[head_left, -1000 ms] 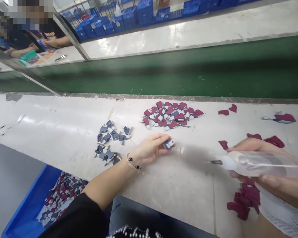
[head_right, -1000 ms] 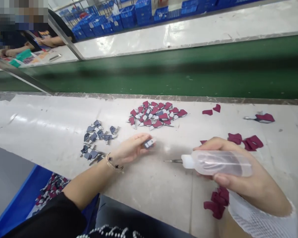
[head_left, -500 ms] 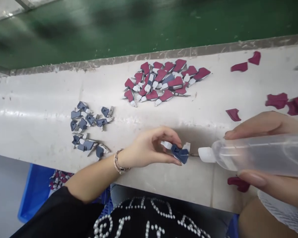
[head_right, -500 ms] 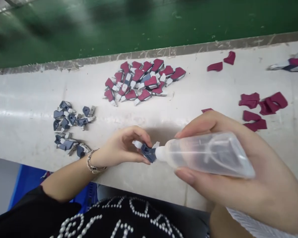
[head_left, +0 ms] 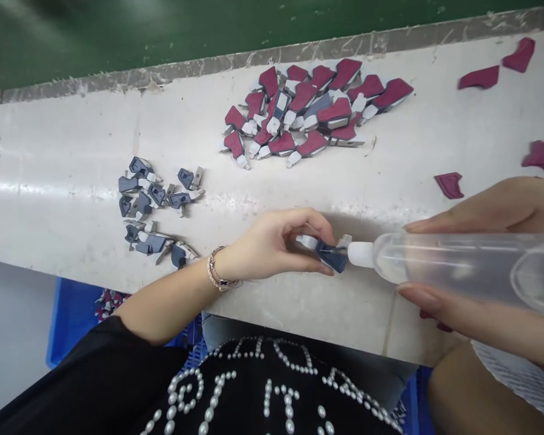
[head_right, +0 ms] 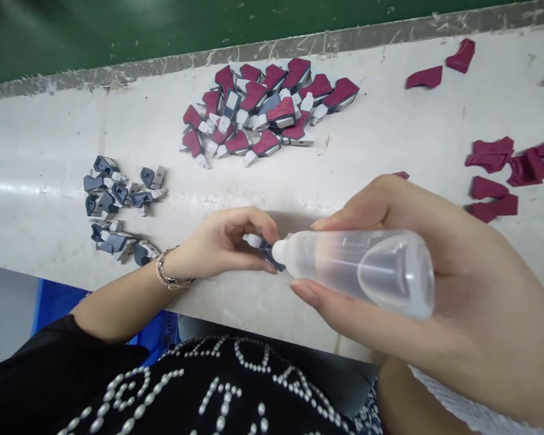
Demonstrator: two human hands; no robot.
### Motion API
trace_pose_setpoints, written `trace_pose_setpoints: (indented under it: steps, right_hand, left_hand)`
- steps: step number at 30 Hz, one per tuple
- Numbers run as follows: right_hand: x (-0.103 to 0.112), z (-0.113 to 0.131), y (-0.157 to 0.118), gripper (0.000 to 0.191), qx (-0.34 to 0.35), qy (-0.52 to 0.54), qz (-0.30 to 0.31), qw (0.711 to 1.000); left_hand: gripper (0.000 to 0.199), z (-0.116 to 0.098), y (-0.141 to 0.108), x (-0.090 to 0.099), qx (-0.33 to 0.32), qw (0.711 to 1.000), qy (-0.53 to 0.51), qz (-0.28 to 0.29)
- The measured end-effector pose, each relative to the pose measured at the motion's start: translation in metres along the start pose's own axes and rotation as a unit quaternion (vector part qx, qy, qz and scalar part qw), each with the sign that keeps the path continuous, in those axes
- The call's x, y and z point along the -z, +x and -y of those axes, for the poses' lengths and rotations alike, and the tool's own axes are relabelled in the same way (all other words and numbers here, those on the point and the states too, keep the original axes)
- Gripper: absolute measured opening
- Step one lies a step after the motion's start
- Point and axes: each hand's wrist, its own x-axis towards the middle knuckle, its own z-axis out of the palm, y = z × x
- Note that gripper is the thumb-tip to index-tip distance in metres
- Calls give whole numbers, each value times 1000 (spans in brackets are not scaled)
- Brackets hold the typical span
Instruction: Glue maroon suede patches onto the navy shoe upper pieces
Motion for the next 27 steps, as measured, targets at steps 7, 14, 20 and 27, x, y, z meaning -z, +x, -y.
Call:
trace_pose_setpoints:
  steps: [7, 14, 20, 27]
  right_hand:
    - [0, 1, 6, 31, 93, -144, 1, 985]
    - [1, -5, 6, 31, 85, -133, 14, 987]
    - [-4, -6, 9, 32, 87, -152, 2, 985]
    - [-6, -2, 12, 31, 89, -116, 6, 989]
  left_hand:
    - [28, -2, 0, 0, 28, 999, -25, 2]
    - [27, -1, 0, -1, 10, 1000, -24, 6]
    - [27, 2, 1, -1, 2, 1000, -22, 14]
    - [27, 2, 1, 0, 1, 1000, 5, 9]
